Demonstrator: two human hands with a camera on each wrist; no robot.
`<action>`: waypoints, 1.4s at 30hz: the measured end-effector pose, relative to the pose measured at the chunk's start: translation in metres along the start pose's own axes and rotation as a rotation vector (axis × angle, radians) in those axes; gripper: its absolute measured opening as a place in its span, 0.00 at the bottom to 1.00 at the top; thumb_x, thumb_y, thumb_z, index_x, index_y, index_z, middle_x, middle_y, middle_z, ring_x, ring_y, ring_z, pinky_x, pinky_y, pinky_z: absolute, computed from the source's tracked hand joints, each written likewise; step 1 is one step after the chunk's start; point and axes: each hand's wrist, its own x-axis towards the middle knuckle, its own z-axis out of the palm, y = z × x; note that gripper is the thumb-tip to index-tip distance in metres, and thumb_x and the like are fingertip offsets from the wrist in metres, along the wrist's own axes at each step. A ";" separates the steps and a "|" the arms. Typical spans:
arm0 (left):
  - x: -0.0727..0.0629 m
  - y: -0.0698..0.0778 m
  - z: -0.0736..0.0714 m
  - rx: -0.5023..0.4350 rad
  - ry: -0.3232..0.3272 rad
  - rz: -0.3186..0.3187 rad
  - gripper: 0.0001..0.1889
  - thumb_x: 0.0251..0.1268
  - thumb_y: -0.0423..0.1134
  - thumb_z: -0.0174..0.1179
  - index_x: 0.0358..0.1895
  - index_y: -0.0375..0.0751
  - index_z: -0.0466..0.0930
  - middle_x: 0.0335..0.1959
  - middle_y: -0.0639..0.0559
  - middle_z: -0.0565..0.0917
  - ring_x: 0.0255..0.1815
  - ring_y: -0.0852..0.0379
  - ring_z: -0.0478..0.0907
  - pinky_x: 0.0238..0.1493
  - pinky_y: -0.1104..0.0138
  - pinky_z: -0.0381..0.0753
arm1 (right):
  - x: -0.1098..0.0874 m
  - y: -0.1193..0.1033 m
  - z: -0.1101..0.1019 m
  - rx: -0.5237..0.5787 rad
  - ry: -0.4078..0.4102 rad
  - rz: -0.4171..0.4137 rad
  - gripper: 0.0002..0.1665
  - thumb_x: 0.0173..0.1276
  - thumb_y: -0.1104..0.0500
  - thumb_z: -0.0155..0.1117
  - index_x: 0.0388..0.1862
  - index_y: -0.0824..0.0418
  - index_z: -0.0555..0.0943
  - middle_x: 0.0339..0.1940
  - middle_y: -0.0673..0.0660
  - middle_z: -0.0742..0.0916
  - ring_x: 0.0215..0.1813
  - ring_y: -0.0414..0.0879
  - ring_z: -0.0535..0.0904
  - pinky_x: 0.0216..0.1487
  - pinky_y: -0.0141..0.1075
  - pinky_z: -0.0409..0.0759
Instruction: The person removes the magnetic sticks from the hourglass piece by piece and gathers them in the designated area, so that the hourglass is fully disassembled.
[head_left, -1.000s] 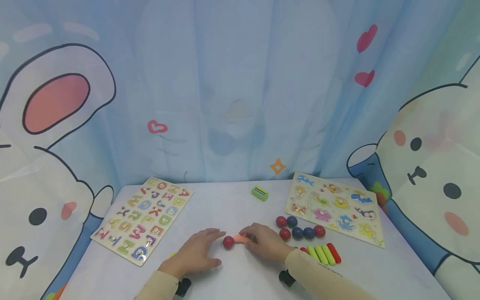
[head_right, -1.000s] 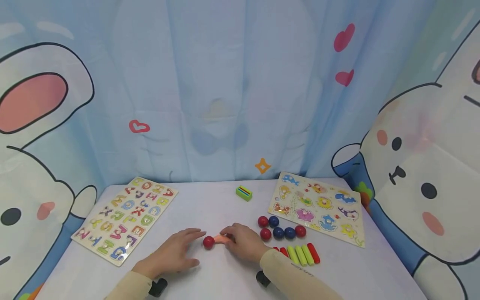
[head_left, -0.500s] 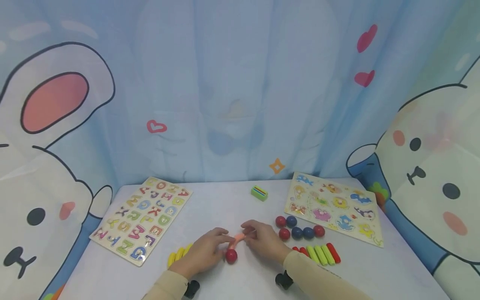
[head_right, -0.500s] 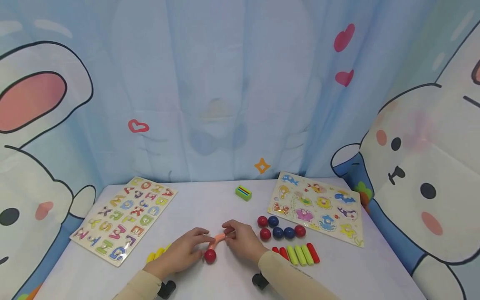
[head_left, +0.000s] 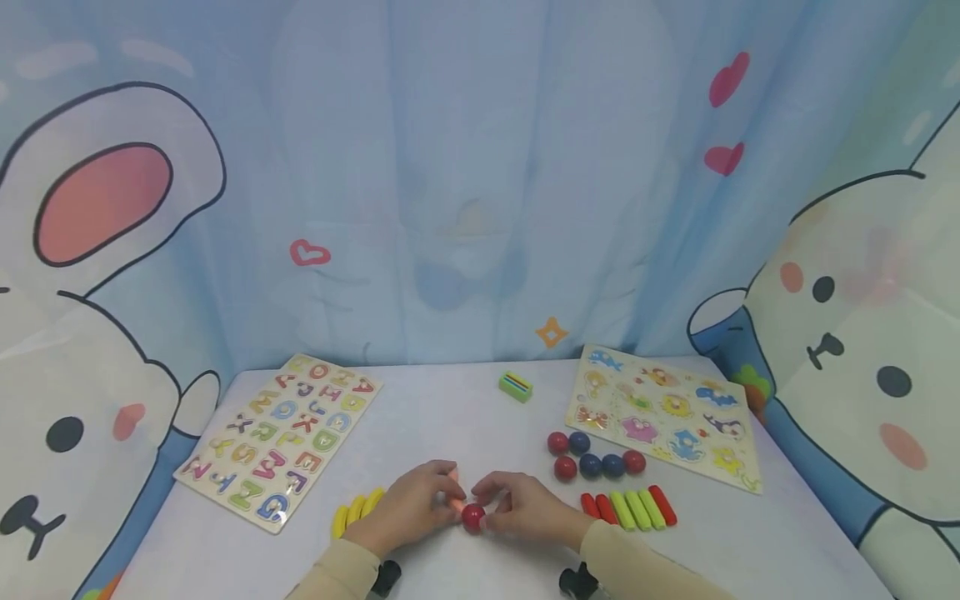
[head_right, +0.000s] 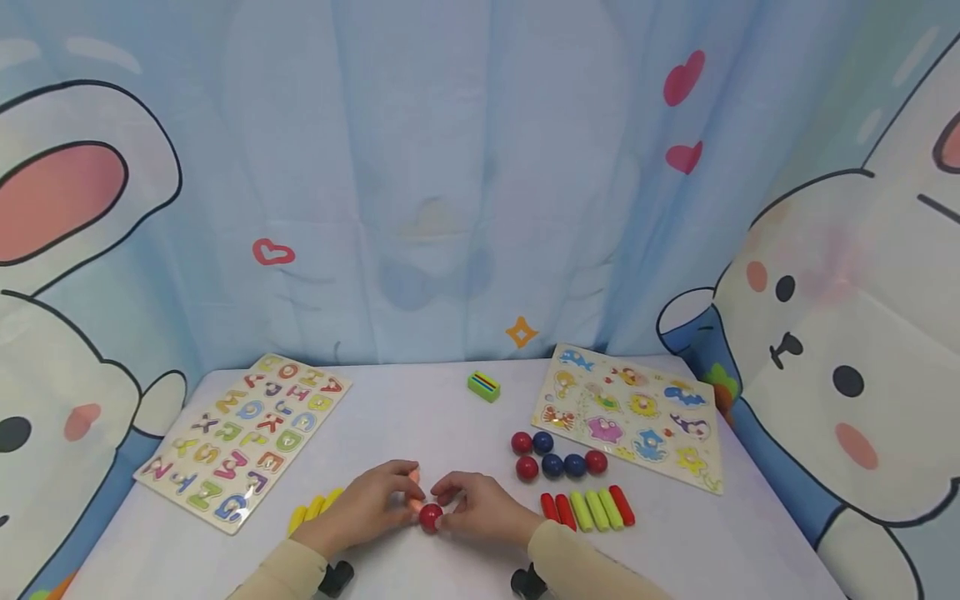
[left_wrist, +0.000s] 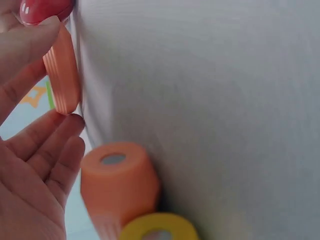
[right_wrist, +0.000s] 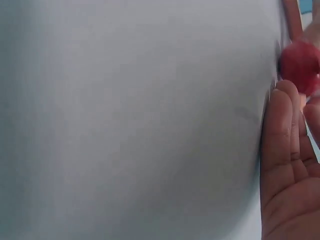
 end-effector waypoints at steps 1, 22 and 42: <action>0.000 0.000 0.000 -0.007 0.001 -0.006 0.09 0.56 0.43 0.74 0.40 0.59 0.88 0.66 0.50 0.75 0.66 0.48 0.71 0.66 0.50 0.71 | -0.001 -0.001 0.002 -0.011 -0.008 -0.007 0.22 0.59 0.59 0.76 0.53 0.51 0.82 0.42 0.46 0.84 0.34 0.47 0.80 0.34 0.35 0.81; 0.000 -0.002 0.004 0.045 0.037 -0.010 0.11 0.51 0.45 0.77 0.38 0.58 0.90 0.64 0.50 0.79 0.64 0.47 0.75 0.63 0.51 0.73 | 0.000 -0.001 0.004 -0.040 -0.049 -0.030 0.19 0.58 0.59 0.78 0.47 0.48 0.83 0.40 0.47 0.82 0.34 0.46 0.78 0.34 0.33 0.79; -0.029 -0.030 -0.008 0.255 0.192 0.032 0.26 0.43 0.52 0.79 0.49 0.49 0.87 0.56 0.55 0.84 0.59 0.53 0.78 0.66 0.52 0.68 | 0.001 0.002 0.005 -0.078 -0.057 -0.047 0.21 0.58 0.57 0.78 0.49 0.43 0.83 0.40 0.45 0.80 0.40 0.44 0.77 0.39 0.35 0.78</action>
